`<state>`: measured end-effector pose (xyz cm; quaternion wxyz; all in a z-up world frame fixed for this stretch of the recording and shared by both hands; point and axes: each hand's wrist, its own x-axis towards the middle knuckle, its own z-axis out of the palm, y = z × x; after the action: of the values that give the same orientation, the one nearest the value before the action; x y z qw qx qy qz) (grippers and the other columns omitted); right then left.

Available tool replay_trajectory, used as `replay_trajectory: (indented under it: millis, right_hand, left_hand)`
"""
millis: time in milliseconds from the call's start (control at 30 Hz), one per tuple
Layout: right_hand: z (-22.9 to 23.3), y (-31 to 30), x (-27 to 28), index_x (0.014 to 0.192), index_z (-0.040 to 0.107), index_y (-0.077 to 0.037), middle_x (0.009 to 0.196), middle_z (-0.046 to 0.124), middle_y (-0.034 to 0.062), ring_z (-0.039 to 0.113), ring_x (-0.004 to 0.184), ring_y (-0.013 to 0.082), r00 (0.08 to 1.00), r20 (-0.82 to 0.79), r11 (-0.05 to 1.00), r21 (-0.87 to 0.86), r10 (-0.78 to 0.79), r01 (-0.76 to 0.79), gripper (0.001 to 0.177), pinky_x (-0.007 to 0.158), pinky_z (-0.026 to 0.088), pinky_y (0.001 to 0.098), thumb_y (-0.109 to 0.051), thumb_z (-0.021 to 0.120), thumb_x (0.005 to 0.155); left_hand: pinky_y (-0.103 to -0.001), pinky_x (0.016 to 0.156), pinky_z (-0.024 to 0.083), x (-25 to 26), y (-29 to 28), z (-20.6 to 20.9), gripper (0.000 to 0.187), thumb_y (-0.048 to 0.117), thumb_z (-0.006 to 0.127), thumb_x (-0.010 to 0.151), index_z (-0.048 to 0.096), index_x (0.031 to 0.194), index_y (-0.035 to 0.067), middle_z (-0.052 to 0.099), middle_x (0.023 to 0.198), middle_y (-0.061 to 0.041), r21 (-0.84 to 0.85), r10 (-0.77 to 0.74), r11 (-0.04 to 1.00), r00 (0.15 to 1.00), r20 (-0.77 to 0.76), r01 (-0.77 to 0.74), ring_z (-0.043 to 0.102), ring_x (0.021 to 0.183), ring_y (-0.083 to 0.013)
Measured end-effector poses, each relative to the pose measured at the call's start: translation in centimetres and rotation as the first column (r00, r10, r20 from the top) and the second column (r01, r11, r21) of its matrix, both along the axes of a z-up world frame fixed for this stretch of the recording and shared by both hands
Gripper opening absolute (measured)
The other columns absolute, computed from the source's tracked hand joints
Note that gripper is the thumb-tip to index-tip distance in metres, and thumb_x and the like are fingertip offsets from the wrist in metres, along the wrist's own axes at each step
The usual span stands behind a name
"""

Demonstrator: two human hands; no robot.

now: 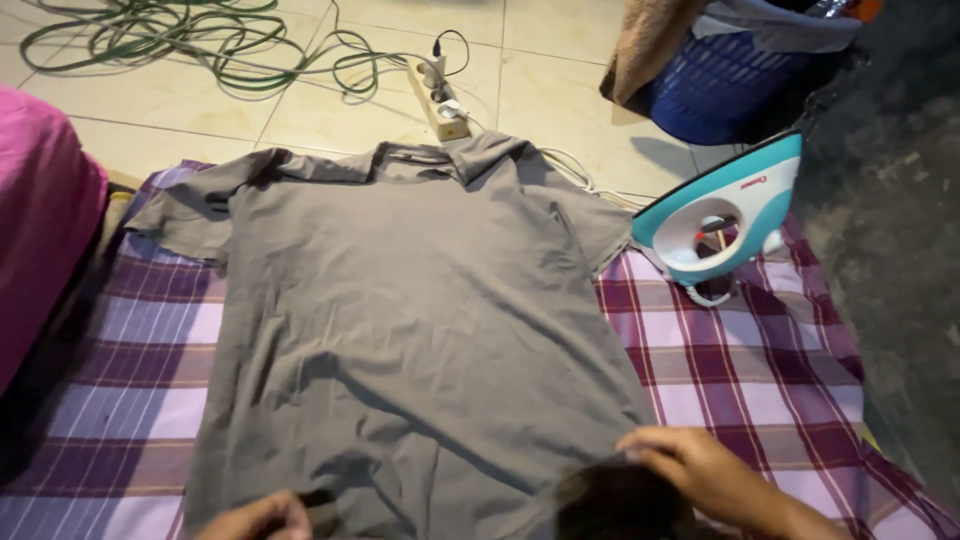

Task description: Ironing a grey t-shirt on a mat and then folding it neatly.

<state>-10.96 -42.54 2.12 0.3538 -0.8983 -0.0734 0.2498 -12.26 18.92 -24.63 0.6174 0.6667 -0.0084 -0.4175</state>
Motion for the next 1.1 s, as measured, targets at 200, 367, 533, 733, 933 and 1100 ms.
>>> replay_trajectory:
  millis: [200,367,533,733,933,1100]
  right_hand:
    - [3.3,2.8,3.0,0.109,0.076,-0.007,0.091,0.082,0.0105,0.077,0.089,0.0189,0.991,-0.008,0.991,-0.036,-0.131,0.130,0.028,0.083,0.056,0.0326,-0.026,0.063,0.093]
    - [4.0,4.1,3.6,0.107,0.076,-0.008,0.093,0.082,0.0090,0.078,0.090,0.0184,0.995,-0.002,0.993,-0.056,-0.103,0.103,0.029,0.083,0.056,0.0321,-0.029,0.066,0.091]
    - [4.5,3.6,4.3,0.108,0.078,-0.011,0.092,0.082,0.0082,0.079,0.090,0.0184,0.994,-0.017,0.990,-0.098,-0.108,0.106,0.031,0.083,0.056,0.0319,-0.031,0.073,0.085]
    - [2.9,1.2,5.0,0.104,0.077,-0.009,0.096,0.078,0.0100,0.076,0.091,0.0227,0.979,0.189,0.987,-0.129,-0.071,0.096,0.026,0.082,0.058,0.0351,-0.020,0.072,0.081]
    - [3.3,1.7,4.7,0.109,0.074,-0.009,0.100,0.080,0.0097,0.077,0.096,0.0218,0.980,0.150,0.984,-0.102,-0.129,0.145,0.026,0.086,0.057,0.0341,-0.010,0.062,0.086]
    - [5.9,4.1,4.5,0.111,0.074,-0.009,0.098,0.082,0.0077,0.077,0.094,0.0164,0.991,0.029,0.991,-0.008,-0.133,0.134,0.026,0.087,0.057,0.0315,-0.013,0.060,0.090]
  left_hand:
    - [-0.025,0.081,0.058,3.3,-4.4,15.9,0.018,0.028,0.067,0.094,0.069,0.093,0.010,0.067,0.088,-0.003,0.415,-0.063,0.906,0.946,0.318,-0.079,0.068,0.085,-0.0087]
    - [-0.029,0.080,0.057,2.6,-8.1,12.7,0.024,0.034,0.073,0.089,0.067,0.103,0.016,0.065,0.088,-0.003,0.534,-0.341,0.843,0.832,0.438,0.064,0.067,0.085,-0.0145]
    - [-0.034,0.092,0.056,1.2,-6.9,-1.0,0.027,0.013,0.053,0.093,0.065,0.117,0.014,0.058,0.104,-0.011,0.451,-0.481,0.872,0.493,0.725,0.188,0.068,0.100,-0.0267]
    - [-0.041,0.090,0.057,2.2,-6.4,2.2,0.051,0.022,0.053,0.094,0.047,0.144,0.012,0.053,0.126,-0.013,0.805,-0.747,0.568,0.517,0.418,0.171,0.067,0.105,-0.0337]
    - [-0.039,0.086,0.058,2.7,-12.8,14.5,0.058,0.031,0.070,0.087,0.054,0.140,0.014,0.056,0.129,-0.010,0.722,-0.674,0.679,0.504,0.540,0.135,0.068,0.110,-0.0299]
    - [-0.044,0.089,0.051,3.9,-21.9,24.1,0.077,0.047,0.083,0.078,0.050,0.130,0.001,0.052,0.125,-0.020,0.496,-0.470,0.868,0.343,0.813,0.015,0.057,0.109,-0.0386]
